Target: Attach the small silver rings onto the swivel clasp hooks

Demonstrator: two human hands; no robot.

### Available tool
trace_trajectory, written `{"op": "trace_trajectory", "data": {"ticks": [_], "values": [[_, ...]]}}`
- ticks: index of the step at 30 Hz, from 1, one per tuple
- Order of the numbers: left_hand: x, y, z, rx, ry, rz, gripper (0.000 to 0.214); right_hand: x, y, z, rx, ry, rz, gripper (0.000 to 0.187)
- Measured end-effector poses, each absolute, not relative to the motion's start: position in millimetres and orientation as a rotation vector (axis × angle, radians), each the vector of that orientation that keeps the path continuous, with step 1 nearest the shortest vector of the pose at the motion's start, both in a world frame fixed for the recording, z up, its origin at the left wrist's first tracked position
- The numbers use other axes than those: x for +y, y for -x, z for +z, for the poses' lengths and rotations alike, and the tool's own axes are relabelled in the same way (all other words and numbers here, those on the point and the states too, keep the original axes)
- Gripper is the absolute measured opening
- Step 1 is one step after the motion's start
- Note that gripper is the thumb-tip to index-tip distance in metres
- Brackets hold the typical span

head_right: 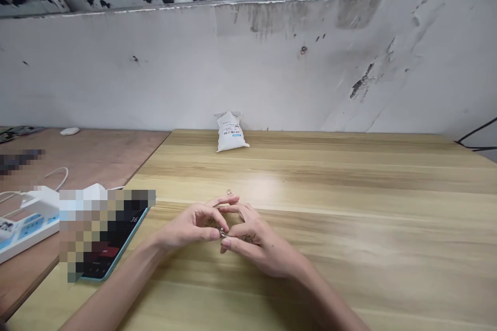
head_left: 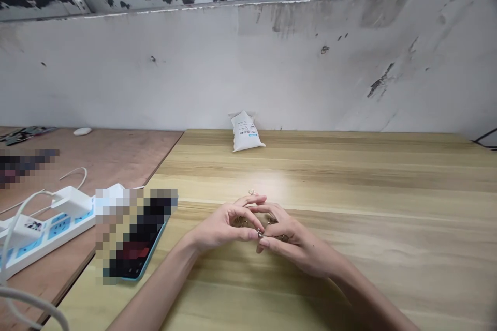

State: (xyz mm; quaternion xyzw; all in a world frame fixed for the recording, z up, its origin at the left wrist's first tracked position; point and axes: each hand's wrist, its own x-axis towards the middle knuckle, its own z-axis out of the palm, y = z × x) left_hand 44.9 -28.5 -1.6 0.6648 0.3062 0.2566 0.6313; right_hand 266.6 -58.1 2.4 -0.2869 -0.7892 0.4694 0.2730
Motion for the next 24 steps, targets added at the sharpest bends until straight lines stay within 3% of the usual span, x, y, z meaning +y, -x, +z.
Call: {"op": "trace_trajectory", "data": {"ticks": [10,17,20,24], "values": [[-27,-41,0,0.706,-1.437,0.602,0.006,-59,-268,3,-2.092,0.816,1.351,0.033],[-31,-50,2,0.969,-2.371,0.722,0.010,-58,-262,-8,-1.852,0.965,1.403,0.044],[-30,-57,-2,1.029,-2.765,0.873,0.017,-54,-256,-13,-1.807,1.003,1.270,0.045],[-21,-46,-12,1.300,-2.792,0.871,0.016,-43,-265,-16,-1.792,1.184,0.881,0.038]]}}
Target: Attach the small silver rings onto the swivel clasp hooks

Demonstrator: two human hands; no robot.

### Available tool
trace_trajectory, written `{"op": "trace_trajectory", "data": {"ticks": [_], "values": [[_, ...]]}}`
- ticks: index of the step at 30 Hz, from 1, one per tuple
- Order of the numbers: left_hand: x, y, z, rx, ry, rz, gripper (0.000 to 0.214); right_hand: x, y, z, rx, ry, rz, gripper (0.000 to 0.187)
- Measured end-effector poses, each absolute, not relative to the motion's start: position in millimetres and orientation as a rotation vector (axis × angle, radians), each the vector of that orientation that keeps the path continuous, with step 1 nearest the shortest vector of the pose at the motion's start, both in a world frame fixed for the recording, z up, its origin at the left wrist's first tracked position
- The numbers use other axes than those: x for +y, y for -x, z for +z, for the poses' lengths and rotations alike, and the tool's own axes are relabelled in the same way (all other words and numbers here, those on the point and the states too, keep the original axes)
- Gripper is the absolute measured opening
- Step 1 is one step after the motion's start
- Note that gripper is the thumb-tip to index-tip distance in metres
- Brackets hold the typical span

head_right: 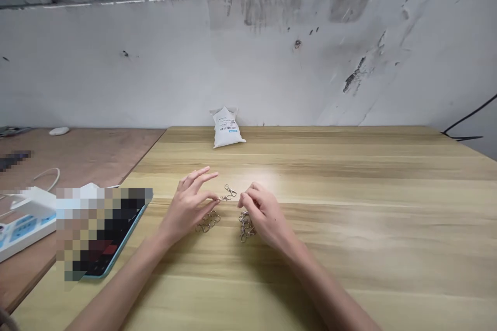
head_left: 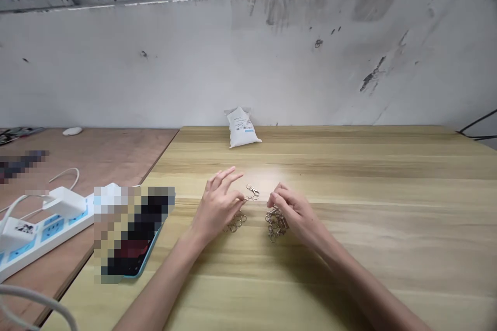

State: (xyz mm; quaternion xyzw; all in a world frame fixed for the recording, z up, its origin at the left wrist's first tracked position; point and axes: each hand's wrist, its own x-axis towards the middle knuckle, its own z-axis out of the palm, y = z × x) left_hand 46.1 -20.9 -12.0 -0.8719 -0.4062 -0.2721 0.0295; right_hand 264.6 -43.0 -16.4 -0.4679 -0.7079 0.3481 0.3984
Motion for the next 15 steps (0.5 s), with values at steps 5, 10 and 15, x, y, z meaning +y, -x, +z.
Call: {"op": "trace_trajectory", "data": {"ticks": [5,10,15], "values": [[-5,-26,-27,-1.650,2.589,-0.877,0.013,-33,-291,-19,-2.060,1.348,0.612,0.033],[-1,-23,-33,-1.783,2.667,-0.866,0.017,-32,-295,-29,-2.345,1.398,0.389,0.023],[-11,-20,-16,-1.595,3.047,-0.773,0.020,-30,-281,-34,-2.459,1.444,0.152,0.025]]}}
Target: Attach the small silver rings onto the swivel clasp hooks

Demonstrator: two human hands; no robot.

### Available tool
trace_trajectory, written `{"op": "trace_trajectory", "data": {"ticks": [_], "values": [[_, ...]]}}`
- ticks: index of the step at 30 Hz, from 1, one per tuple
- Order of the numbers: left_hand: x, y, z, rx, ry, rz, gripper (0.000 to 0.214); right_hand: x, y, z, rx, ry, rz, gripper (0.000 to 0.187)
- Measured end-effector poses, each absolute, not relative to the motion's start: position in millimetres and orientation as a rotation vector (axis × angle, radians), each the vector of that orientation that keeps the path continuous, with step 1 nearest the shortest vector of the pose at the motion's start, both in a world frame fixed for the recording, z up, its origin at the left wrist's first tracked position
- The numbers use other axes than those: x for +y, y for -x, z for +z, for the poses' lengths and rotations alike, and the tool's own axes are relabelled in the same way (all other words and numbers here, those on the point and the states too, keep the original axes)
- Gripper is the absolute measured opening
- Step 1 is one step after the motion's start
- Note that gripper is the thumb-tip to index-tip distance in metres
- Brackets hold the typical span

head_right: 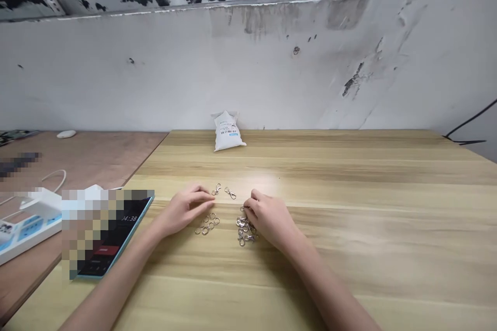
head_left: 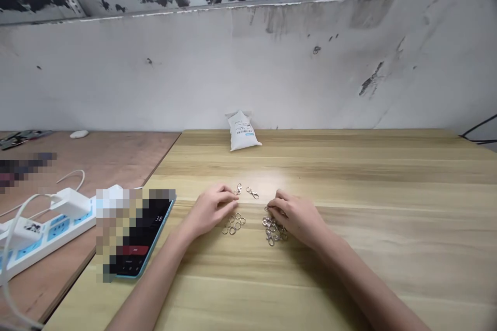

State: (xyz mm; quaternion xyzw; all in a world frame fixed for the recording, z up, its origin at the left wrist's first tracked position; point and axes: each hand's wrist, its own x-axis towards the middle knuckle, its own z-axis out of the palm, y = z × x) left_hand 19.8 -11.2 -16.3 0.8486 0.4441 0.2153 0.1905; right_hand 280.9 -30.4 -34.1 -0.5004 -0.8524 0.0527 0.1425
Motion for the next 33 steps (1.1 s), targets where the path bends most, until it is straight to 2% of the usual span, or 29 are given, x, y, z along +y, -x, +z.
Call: {"op": "trace_trajectory", "data": {"ticks": [5,11,16,20,26,33], "values": [[-17,-20,-6,1.123,-2.474,0.447,0.017,-31,-281,-33,-2.467,1.433,0.029,0.027],[-16,-20,-9,1.079,-2.517,0.432,0.013,-33,-290,-34,-2.460,1.378,0.058,0.023],[-19,-27,-12,1.054,-2.596,0.469,0.016,-32,-283,-33,-2.546,1.383,-0.111,0.028],[-22,-34,-12,1.102,-2.566,0.536,0.015,-29,-276,-35,-2.506,1.406,-0.200,0.026],[-21,-35,-12,1.149,-2.412,0.620,0.011,-27,-276,-42,-2.410,1.437,-0.022,0.020],[-23,-36,-15,1.226,-2.302,0.648,0.015,-32,-279,-43,-2.324,1.457,0.134,0.028]]}}
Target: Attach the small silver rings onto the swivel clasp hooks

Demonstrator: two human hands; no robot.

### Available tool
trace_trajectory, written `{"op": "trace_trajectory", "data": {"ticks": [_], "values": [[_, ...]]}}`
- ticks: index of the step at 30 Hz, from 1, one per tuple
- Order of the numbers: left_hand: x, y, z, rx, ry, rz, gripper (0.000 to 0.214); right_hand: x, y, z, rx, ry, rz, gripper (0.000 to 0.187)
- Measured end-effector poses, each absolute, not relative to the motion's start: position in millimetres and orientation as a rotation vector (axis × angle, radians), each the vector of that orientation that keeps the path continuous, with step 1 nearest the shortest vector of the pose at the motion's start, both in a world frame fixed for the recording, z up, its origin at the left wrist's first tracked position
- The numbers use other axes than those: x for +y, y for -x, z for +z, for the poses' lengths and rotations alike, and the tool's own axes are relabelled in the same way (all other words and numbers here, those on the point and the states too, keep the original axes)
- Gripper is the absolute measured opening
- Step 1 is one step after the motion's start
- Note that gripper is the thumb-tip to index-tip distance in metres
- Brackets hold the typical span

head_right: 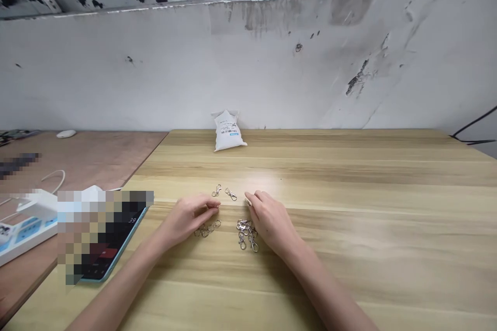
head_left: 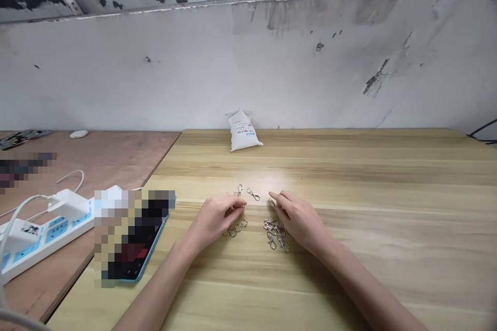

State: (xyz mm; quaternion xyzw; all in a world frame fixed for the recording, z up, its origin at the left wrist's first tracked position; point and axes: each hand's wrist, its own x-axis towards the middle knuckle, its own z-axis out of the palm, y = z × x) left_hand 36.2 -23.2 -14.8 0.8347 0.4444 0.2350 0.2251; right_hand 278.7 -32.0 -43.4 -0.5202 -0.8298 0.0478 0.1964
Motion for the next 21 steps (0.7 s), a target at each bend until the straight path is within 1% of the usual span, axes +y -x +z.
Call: {"op": "trace_trajectory", "data": {"ticks": [6,9,14,18,21], "values": [[-24,-36,-16,1.285,-2.348,0.639,0.014,-33,-281,-43,-2.178,1.581,0.218,0.017],[-25,-37,-15,1.297,-2.322,0.657,0.012,-36,-277,-43,-2.136,1.477,0.224,0.017],[-24,-39,-14,1.300,-2.191,0.791,0.010,-42,-265,-42,-2.125,1.217,0.150,0.014],[-26,-43,-14,1.271,-2.032,0.844,0.008,-46,-260,-44,-2.167,1.172,0.147,0.015],[-27,-46,-14,1.209,-2.019,0.837,0.007,-47,-259,-45,-2.174,1.186,0.136,0.014]]}}
